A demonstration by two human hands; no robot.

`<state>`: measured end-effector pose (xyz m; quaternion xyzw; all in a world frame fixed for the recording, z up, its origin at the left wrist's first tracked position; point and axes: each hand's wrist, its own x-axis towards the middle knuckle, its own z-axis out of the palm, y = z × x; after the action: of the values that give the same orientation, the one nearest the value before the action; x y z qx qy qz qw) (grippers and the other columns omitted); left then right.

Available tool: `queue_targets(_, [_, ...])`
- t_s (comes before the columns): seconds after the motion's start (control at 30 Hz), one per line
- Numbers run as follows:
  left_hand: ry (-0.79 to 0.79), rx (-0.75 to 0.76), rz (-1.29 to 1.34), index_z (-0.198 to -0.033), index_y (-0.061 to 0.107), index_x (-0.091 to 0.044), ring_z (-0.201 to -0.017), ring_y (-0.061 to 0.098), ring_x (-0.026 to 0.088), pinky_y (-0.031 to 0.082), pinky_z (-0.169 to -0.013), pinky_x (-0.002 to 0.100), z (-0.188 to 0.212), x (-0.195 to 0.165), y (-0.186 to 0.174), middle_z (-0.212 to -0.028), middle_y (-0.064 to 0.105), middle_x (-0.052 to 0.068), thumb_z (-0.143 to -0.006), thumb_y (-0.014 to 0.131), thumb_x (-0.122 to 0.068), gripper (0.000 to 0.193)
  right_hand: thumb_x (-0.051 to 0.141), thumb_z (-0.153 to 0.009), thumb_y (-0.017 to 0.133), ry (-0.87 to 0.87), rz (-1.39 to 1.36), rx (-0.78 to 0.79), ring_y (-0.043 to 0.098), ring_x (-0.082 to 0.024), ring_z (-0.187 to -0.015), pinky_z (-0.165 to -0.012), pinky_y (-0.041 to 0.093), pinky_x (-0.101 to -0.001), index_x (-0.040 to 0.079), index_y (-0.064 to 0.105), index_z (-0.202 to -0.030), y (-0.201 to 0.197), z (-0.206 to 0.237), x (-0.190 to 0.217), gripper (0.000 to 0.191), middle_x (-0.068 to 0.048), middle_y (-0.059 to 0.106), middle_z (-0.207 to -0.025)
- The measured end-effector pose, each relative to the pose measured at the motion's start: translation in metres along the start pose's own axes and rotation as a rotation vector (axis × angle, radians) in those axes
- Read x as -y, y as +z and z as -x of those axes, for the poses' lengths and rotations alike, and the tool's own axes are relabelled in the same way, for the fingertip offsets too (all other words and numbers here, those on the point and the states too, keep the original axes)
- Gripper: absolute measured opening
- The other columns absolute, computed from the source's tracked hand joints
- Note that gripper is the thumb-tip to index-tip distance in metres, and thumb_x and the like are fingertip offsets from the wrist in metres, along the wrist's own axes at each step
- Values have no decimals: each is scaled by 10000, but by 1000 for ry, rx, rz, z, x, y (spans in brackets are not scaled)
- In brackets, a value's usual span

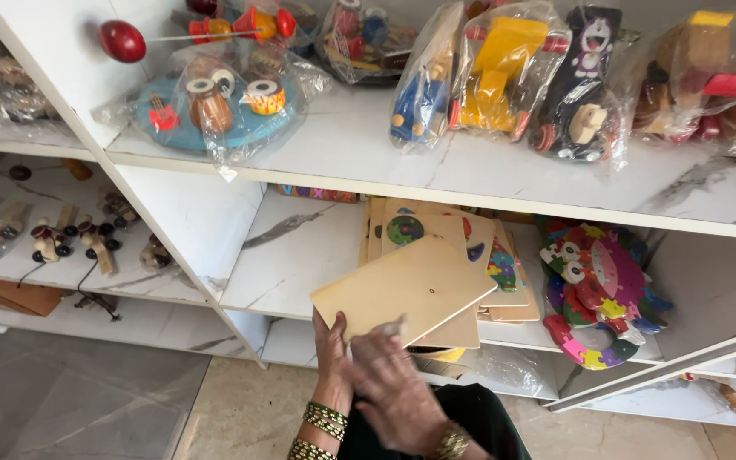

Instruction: The person wipes the surfaces of several wooden puzzle toys using a cloth. They pick up each toy, wipe both sides, and place it back on the shelf. The toys include a caterpillar, a rocket, a train, and a mermaid.

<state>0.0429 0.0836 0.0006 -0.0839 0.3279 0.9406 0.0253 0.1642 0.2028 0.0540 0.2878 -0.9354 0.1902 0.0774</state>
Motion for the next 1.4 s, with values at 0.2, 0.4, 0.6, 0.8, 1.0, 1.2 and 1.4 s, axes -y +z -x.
queue_targets(0.2, [-134,33,143,-1505,384,-130,-1193,601,305,550,-933,447,-16,-5,-26,-1349,582,140,-977,493,-61,543,202,-843,690,-64,421,-337,303,-374,-1470,-1189,164,-693,253,413,-1538,-14,-27,-49,750,-108,397,-1543])
queue_targets(0.4, [-85,34,60,-1547,351,-85,-1282,550,316,496,-1043,473,-24,-1,-26,-1424,533,160,-1001,546,-170,586,-45,-844,620,7,612,-477,640,-179,-1171,-1208,257,-655,250,682,-1203,-61,-20,-144,469,1,700,-1209])
queue_targets(0.6, [450,438,-773,-1518,546,-112,-1617,126,279,113,-1278,445,12,-64,0,-1685,390,139,-1006,324,-664,785,-100,-873,595,-21,416,-340,687,-150,-1073,-1199,419,-493,198,732,-1065,-123,-26,-141,379,33,748,-1083])
queue_targets(0.8, [183,514,-1054,-1317,714,-62,-865,666,215,575,-805,383,23,-89,21,-1056,807,113,-910,644,-454,570,-96,-745,640,-64,155,-314,671,-302,-1068,-1093,430,-483,50,706,-1097,-175,-45,-137,387,-113,733,-1071])
queue_targets(1.0, [224,368,-678,-1041,695,116,-762,567,174,476,-645,338,-2,-69,-5,-802,632,142,-1160,578,-392,535,-83,-850,639,364,-183,-855,735,-303,-952,-836,588,-369,20,647,-1157,-110,-70,-153,324,-177,731,-1077])
queue_targets(1.2, [15,184,-50,-1307,575,9,-1081,680,187,579,-898,360,-16,-41,-14,-1247,670,105,-971,534,-434,558,28,-810,584,108,-90,-473,357,-407,-1466,-1232,227,-540,53,335,-1572,-20,-82,-48,802,-205,374,-1608])
queue_targets(1.4, [18,39,-78,-1368,547,48,-1127,630,256,550,-926,418,-20,-42,-25,-1277,630,145,-994,552,-509,672,557,-903,591,22,242,-239,155,-321,-1557,-1214,-48,-637,102,305,-1581,-28,-111,-32,865,-124,269,-1653])
